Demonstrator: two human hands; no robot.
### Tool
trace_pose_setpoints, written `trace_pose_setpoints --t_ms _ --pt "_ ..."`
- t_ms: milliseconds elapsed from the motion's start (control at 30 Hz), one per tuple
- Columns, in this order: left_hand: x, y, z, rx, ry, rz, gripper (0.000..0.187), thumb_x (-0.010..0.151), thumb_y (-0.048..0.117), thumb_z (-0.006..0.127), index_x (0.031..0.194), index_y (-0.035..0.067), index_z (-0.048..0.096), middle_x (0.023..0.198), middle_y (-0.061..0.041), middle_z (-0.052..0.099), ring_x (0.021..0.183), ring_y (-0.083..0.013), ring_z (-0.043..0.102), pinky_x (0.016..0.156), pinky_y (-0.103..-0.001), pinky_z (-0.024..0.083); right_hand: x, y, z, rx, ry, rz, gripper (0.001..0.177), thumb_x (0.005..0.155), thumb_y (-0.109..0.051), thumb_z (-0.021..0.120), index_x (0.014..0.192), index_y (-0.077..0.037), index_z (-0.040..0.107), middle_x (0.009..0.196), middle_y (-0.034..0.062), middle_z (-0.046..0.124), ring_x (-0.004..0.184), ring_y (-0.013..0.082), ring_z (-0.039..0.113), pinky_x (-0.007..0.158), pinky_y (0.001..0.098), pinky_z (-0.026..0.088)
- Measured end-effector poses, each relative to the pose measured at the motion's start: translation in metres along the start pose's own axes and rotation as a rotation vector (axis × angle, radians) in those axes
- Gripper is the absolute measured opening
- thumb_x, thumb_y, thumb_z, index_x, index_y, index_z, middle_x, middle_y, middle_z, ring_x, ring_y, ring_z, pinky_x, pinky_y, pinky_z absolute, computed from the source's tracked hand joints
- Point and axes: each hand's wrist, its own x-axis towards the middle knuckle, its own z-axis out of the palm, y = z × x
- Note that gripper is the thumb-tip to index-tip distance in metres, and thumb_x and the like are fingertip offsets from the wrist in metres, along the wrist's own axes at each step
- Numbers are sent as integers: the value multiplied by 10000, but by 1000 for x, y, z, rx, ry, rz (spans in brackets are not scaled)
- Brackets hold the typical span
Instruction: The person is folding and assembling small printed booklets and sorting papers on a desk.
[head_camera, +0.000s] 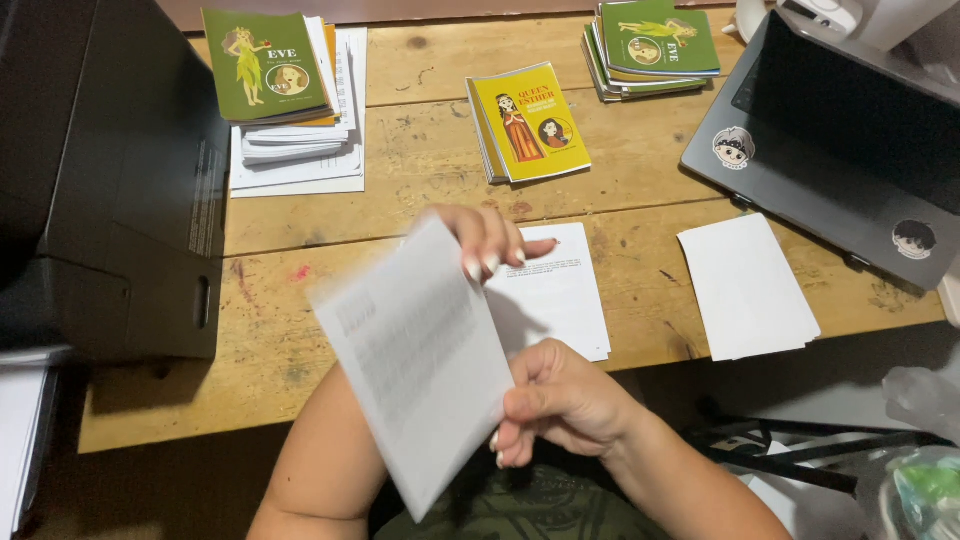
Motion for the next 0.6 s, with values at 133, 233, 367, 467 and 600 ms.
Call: trace_pose_setpoints --t_ms 133,233,367,467,600 --pt "-10 32 -26 -246 314 156 306 1126 326 604 1338 105 596 1196 -71 735 1249 -267 718 1115 -395 450 -35 -17 21 -436 184 6 239 842 -92 878 822 115 761 825 322 833 698 393 842 625 436 737" --pt "36 41 -3 339 1387 -136 177 966 154 771 1084 44 699 733 -106 701 683 -216 728 704 -335 672 -75 -51 18 -927 827 -347 109 817 -75 877 743 -7 918 756 106 923 746 158 841 795 289 649" --pt "58 27 -30 1194 1084 -457 327 1000 96 747 1100 235 468 668 -24 637 604 -130 599 616 -287 469 -103 -74 -45 -1668 1330 -476 464 886 -347 856 1281 -121 769 1361 80 725 1256 195 633 1075 365 456" --pt "79 21 -61 1653 1087 -674 154 1002 193 714 1008 300 604 728 97 643 728 -135 609 715 -353 470 -104 -78 -75 -1894 1356 -350 697 873 -490 829 1409 -62 706 1532 183 654 1426 342 586 1106 509 467" --pt "58 9 -116 2048 929 -841 39 1018 225 727 1011 258 746 1020 34 776 1095 -316 527 670 -523 501 -110 -74 -93 -1889 1397 -284 555 935 -457 783 1344 -85 732 1431 67 741 1315 277 676 969 502 544"
